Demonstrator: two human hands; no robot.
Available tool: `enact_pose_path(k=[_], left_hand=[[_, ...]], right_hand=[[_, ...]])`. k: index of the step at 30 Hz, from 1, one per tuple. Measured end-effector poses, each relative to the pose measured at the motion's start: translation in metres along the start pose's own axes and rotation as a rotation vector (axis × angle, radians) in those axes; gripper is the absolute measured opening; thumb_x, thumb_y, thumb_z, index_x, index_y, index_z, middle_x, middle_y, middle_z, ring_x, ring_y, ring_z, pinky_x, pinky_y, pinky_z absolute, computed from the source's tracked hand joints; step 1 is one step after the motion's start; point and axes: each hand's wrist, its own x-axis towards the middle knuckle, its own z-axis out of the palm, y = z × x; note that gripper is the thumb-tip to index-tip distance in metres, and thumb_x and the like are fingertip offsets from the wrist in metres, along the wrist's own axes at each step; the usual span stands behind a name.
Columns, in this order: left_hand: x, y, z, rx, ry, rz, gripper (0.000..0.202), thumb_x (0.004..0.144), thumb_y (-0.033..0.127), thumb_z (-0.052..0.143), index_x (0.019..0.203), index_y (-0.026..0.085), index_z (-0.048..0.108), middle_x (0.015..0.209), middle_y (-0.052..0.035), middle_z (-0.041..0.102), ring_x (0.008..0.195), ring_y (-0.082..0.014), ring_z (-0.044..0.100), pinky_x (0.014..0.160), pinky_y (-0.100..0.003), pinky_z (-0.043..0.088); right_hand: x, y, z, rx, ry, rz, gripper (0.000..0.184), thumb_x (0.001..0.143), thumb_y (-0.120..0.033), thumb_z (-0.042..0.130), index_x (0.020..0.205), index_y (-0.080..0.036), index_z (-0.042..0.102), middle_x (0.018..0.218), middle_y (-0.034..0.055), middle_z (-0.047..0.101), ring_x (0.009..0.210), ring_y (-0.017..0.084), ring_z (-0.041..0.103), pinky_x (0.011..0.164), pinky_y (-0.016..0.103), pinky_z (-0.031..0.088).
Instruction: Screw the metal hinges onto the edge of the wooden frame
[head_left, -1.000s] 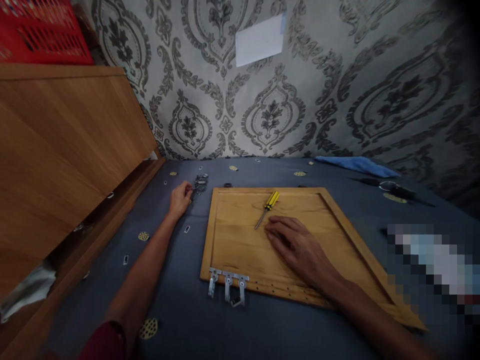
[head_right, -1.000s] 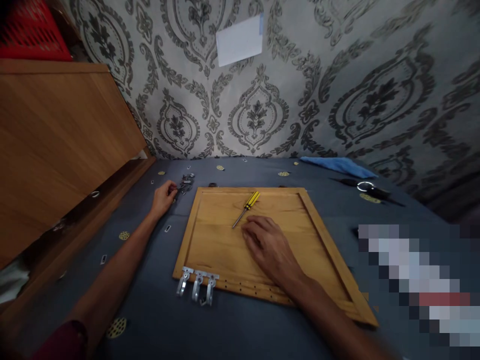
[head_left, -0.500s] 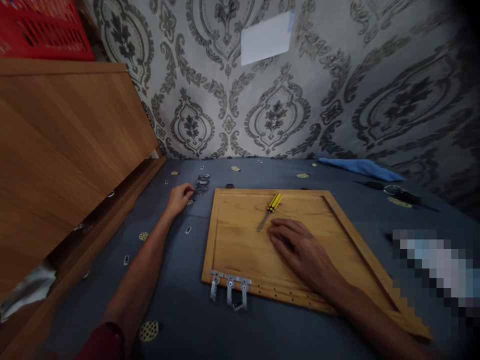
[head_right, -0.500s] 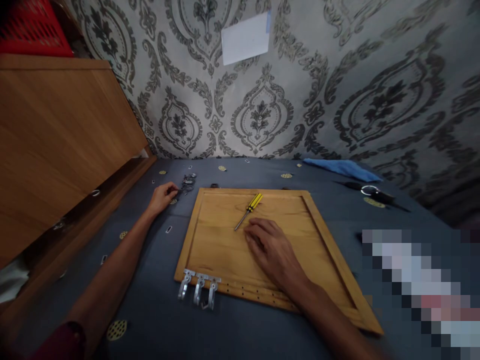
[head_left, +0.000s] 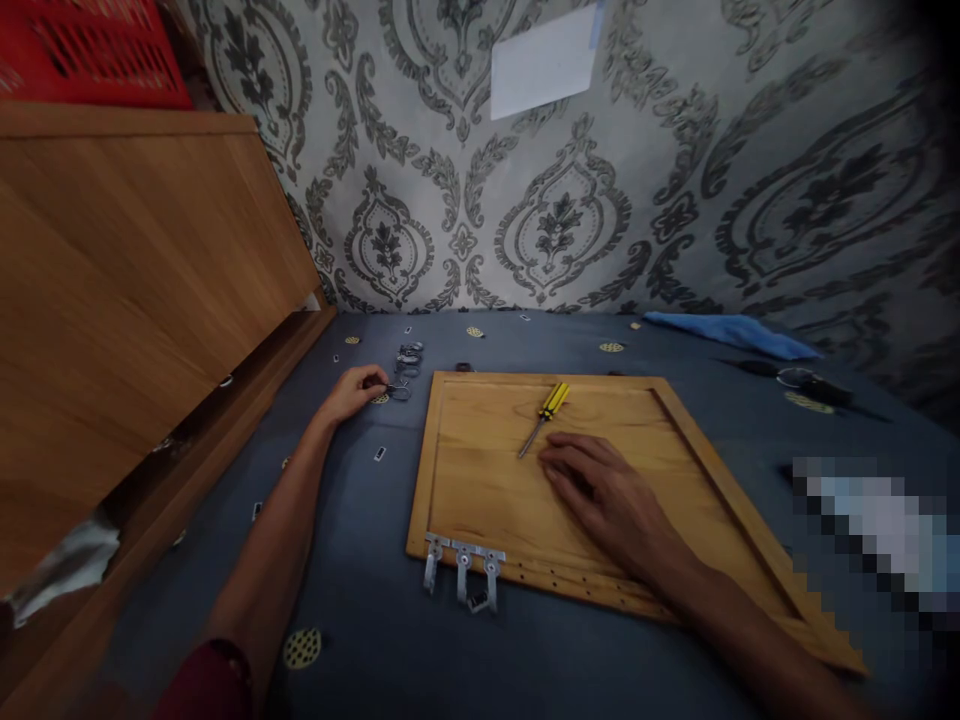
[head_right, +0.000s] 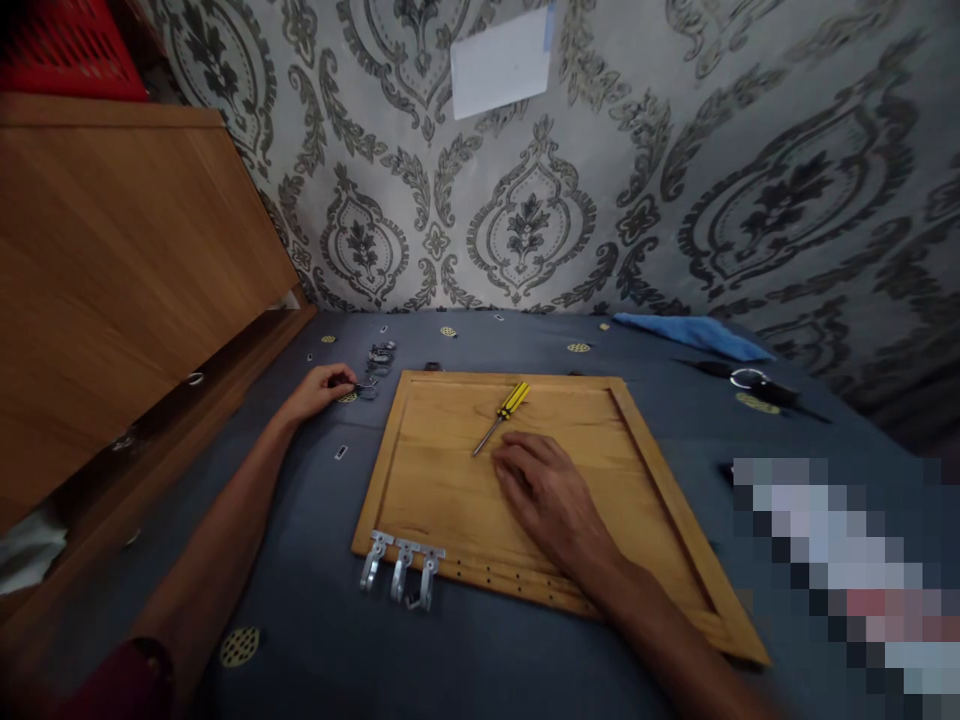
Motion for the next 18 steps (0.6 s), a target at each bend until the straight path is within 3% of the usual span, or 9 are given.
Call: enact_pose_path(k=[8, 18], left_hand=[[-0.004, -0.001, -0.003, -0.023, -0.005, -0.012, 0.038, 0.102, 0.039, 0.069, 0.133, 0.017, 0.064, 0.132, -0.0108, 0.067, 0.112, -0.0256, 0.07, 0.094, -0.047, 0.062], [0.018, 0.009, 0.003, 0.048, 0.196, -0.023, 0.039, 0.102, 0.039, 0.068, 0.134, 0.018, 0.064, 0.134, -0.0112, 0.067, 0.114, -0.0262, 0.069, 0.096, -0.048, 0.062]], right_hand=[[-0.001, 0.001, 0.001, 0.008, 0.002, 0.008, 0.023, 0.101, -0.025, 0.053, 0.102, -0.022, 0.075, 0.113, 0.0136, 0.079, 0.107, 0.03, 0.075, 0.091, 0.048, 0.065], [0.001, -0.001, -0.002, -0.039, 0.032, -0.045, 0.024, 0.103, -0.024, 0.051, 0.099, -0.019, 0.075, 0.108, 0.0152, 0.079, 0.101, 0.029, 0.077, 0.087, 0.045, 0.066]])
